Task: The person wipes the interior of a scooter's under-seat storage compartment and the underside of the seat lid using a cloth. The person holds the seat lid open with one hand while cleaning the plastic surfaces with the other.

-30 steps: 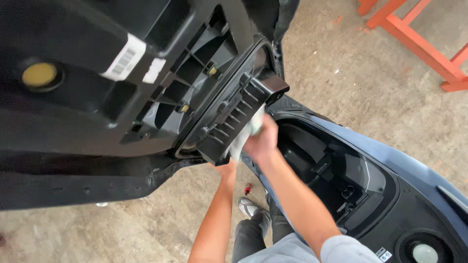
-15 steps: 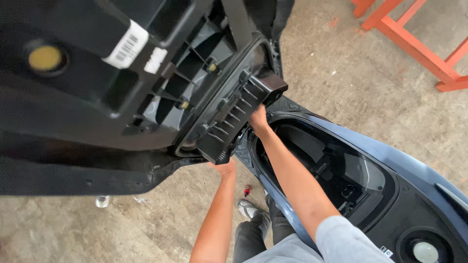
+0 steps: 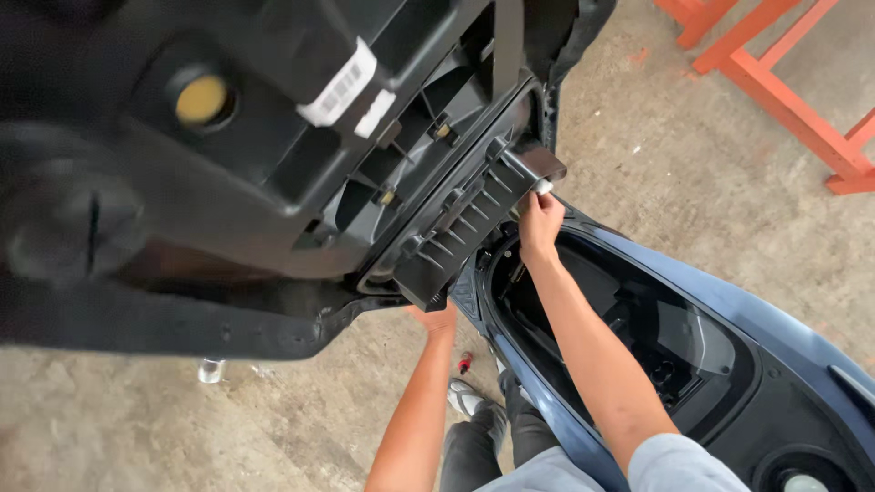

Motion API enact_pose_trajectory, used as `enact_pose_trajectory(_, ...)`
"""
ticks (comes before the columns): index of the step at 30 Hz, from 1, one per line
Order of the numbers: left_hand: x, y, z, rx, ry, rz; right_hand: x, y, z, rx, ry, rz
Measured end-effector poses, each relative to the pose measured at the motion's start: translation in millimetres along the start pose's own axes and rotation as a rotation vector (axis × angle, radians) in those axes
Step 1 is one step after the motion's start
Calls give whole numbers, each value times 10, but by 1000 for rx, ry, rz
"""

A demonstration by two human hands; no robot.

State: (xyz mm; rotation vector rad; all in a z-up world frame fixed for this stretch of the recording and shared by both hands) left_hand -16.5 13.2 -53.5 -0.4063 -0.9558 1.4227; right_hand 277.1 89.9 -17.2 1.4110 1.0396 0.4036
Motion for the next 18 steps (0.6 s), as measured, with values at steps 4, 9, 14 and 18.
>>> enact_pose_trajectory(4, 166, -279, 69, -147, -54, -8, -68, 67, 144, -113, -171, 142)
enact_pose_trajectory(9, 149, -311, 67, -382, -105, 51, 10, -75, 283, -414, -136, 182)
enact_pose_trajectory(14, 100, -286, 105, -190, -145, -32, 307, -485, 468, -365, 79, -151)
enact_pose_trajectory(18, 190, -430, 113, -176, -119, 6, 206, -144, 417, -452, -32, -3)
Point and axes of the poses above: each hand's wrist, its own x-axis towards the middle knuckle, its own z-axis out of the back of the hand, y = z × x, the point moved 5 cm from there along x, towards the middle knuckle, and after that the axes turned 12 degrees about y, right-handed, at the moved point
